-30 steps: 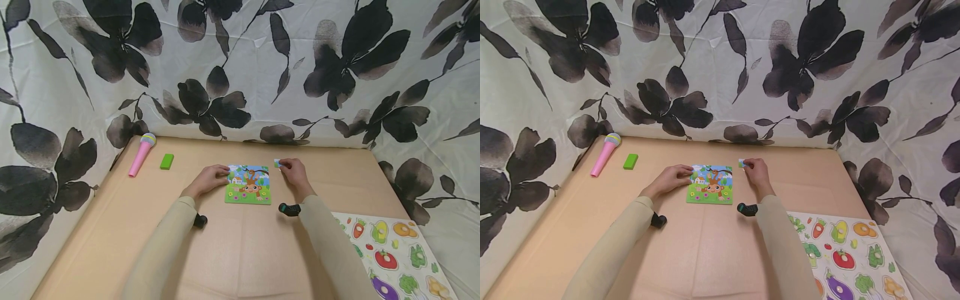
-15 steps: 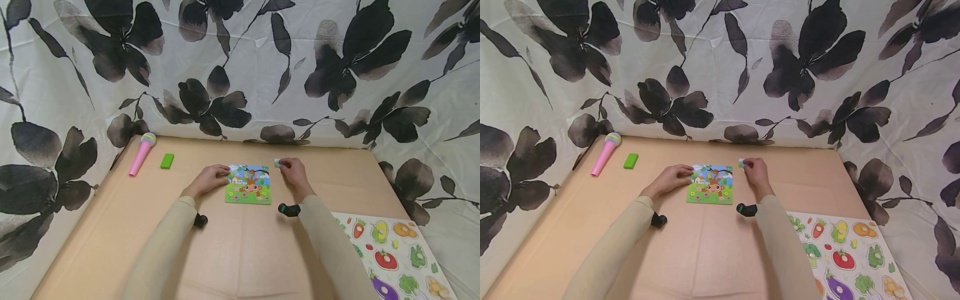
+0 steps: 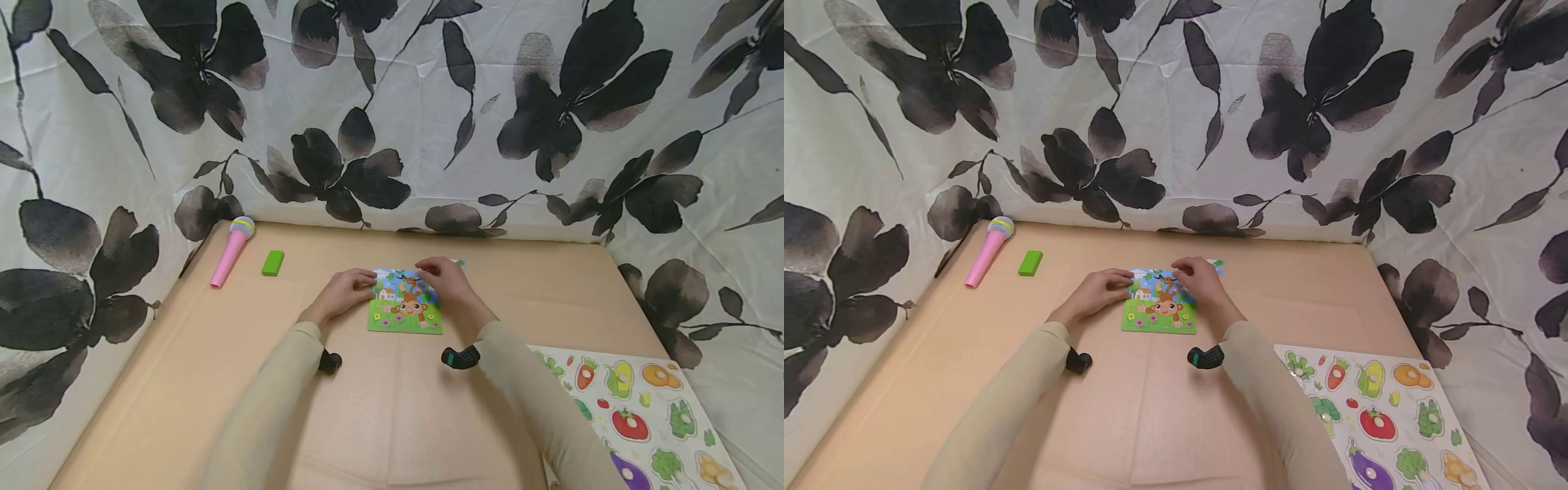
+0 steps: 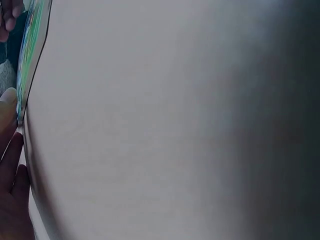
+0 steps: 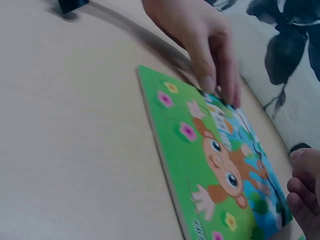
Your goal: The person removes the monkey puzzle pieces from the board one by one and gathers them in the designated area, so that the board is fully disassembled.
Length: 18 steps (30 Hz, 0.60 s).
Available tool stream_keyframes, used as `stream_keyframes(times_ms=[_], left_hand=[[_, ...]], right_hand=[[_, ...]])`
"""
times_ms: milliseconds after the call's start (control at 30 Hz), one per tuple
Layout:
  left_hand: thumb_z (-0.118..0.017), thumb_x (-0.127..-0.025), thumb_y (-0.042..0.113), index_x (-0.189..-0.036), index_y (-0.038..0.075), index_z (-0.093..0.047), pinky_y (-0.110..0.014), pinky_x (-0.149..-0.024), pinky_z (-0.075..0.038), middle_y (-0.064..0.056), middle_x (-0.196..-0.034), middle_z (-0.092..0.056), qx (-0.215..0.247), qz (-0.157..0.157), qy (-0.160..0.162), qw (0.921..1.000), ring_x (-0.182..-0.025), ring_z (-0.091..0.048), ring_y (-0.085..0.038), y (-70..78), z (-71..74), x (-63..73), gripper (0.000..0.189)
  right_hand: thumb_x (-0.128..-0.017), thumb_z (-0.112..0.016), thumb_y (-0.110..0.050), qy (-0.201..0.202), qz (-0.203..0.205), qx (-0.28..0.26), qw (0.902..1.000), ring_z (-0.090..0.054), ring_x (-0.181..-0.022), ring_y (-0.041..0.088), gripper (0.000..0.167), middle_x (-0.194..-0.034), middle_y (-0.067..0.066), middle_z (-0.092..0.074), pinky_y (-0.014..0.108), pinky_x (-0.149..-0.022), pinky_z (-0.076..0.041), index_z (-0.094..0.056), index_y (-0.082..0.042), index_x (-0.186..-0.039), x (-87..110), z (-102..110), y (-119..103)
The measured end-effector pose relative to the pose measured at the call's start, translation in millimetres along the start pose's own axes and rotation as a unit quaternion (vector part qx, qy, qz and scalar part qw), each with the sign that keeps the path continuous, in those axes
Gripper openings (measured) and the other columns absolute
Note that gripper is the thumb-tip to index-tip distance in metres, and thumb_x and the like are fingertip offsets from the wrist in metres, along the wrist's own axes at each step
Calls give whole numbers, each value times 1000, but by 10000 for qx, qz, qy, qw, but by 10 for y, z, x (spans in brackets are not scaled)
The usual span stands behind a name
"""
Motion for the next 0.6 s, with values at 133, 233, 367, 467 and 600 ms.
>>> stream_keyframes(times_ms=[133, 233, 367, 467, 600], left_hand=[[-71, -90, 15, -120, 2, -69, -42, -115, -31, -7, -135, -59, -14, 65, -24, 10000, -133, -46, -27, -2, -8, -4, 33], [-71, -90, 15, -122, 2, -68, -42, -115, -31, -7, -136, -58, -2, 44, -59, 10000, -133, -46, -27, 4, -10, -13, 34], [-71, -91, 15, -123, 1, -67, -42, -115, -31, -8, -136, -58, -39, -4, -93, 9999, -133, -46, -28, 5, -7, -27, 35], [-71, -91, 15, -123, 2, -67, -41, -115, -32, -8, -136, -58, -40, 38, -106, 9999, -133, -46, -27, -8, -8, -32, 35], [-71, -91, 15, -122, 2, -67, -41, -115, -31, -7, -137, -58, 33, 115, -128, 9998, -133, -46, -27, -17, -13, -25, 34]], right_hand=[[-98, -61, -19, -221, 37, -126, 9997, -61, -103, 25, 31, -117, 10, -64, 40, -94, -49, -64, -6, -126, -8, -137, -30], [-98, -61, -20, -203, -30, -160, 9997, -61, -100, 23, 30, -115, 9, -65, 39, -91, -50, -65, -6, -125, -4, -202, -12], [-98, -62, -19, -111, -108, -124, 9998, -59, -102, 24, 29, -116, 10, -62, 39, -89, -51, -66, -7, -123, 4, -246, -12], [-98, -62, -19, -84, -136, -119, 9998, -59, -103, 24, 28, -117, 10, -61, 39, -89, -50, -67, -8, -123, 0, -268, -29], [-97, -63, -18, -97, -130, -47, 9999, -57, -101, 24, 28, -116, 10, -60, 39, -90, -49, -68, -8, -122, -9, -302, -46]])
Point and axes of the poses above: each hand's wrist, its own x-axis away from the middle knuckle, its own z-axis out of the back of the hand, y = z × x, the point moved 4 cm from there along -x, towards the middle knuckle
